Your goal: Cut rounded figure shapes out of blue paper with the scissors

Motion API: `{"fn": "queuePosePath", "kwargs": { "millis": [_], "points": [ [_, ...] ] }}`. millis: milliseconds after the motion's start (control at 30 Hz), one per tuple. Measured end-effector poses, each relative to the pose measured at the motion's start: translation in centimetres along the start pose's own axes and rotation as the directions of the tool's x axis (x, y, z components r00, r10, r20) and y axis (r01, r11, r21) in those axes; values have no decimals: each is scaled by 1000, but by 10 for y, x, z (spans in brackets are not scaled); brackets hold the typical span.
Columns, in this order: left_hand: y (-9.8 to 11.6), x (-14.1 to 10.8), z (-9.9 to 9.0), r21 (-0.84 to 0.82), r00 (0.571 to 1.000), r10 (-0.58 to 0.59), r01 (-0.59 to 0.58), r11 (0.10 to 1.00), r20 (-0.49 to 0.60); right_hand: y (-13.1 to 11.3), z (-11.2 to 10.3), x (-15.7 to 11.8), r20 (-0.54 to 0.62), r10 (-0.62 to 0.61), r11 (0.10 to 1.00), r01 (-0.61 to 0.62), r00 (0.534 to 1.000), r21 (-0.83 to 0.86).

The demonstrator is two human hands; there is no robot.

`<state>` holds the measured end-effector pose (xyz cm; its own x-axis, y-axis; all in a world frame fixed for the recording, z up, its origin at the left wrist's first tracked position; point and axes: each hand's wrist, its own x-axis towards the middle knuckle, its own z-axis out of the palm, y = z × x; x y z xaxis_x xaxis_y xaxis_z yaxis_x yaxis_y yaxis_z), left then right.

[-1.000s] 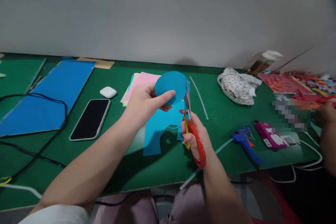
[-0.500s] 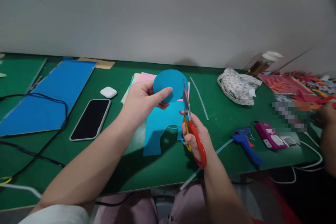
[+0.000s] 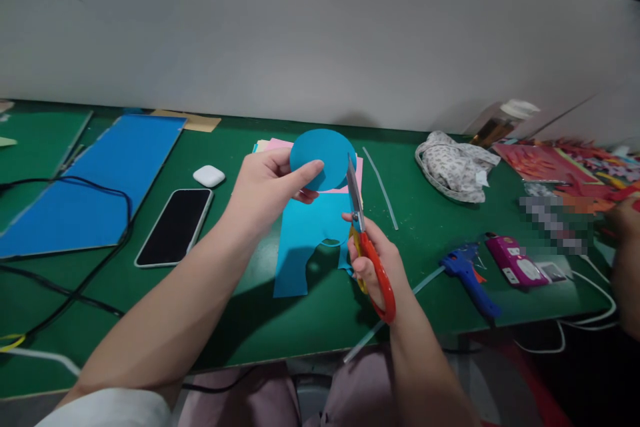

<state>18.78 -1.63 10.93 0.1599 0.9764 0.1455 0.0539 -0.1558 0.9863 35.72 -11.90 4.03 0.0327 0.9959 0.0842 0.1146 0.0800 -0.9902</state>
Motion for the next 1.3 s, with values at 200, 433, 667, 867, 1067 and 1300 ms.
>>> {"fn": "queuePosePath", "kwargs": {
  "millis": [200, 433, 667, 867, 1067, 1300],
  "points": [
    [-1, 1, 1, -36, 997, 13, -16, 999, -77, 1, 2, -1, 1, -21, 1000, 21, 1000, -9],
    [-10, -6, 18, -276, 993, -83, 104, 955, 87, 4, 3, 0, 1, -46, 998, 46, 999, -47],
    [-10, -9, 18, -194, 986, -111, 134, 972, 124, 18, 2, 4, 39, -26, 1000, 26, 999, -16],
    [-8, -15, 25, -154, 976, -119, 148, 977, 185, 17, 3, 4, 14, -28, 999, 28, 1000, 15],
    [-9, -18, 27, -175, 978, -105, 137, 975, 181, 10, 2, 3, 23, -25, 1000, 25, 999, -2],
    [-10, -19, 28, -206, 970, -111, 156, 966, 215, 11, 3, 2, 18, -14, 1000, 14, 1000, 10]
  ]
}}
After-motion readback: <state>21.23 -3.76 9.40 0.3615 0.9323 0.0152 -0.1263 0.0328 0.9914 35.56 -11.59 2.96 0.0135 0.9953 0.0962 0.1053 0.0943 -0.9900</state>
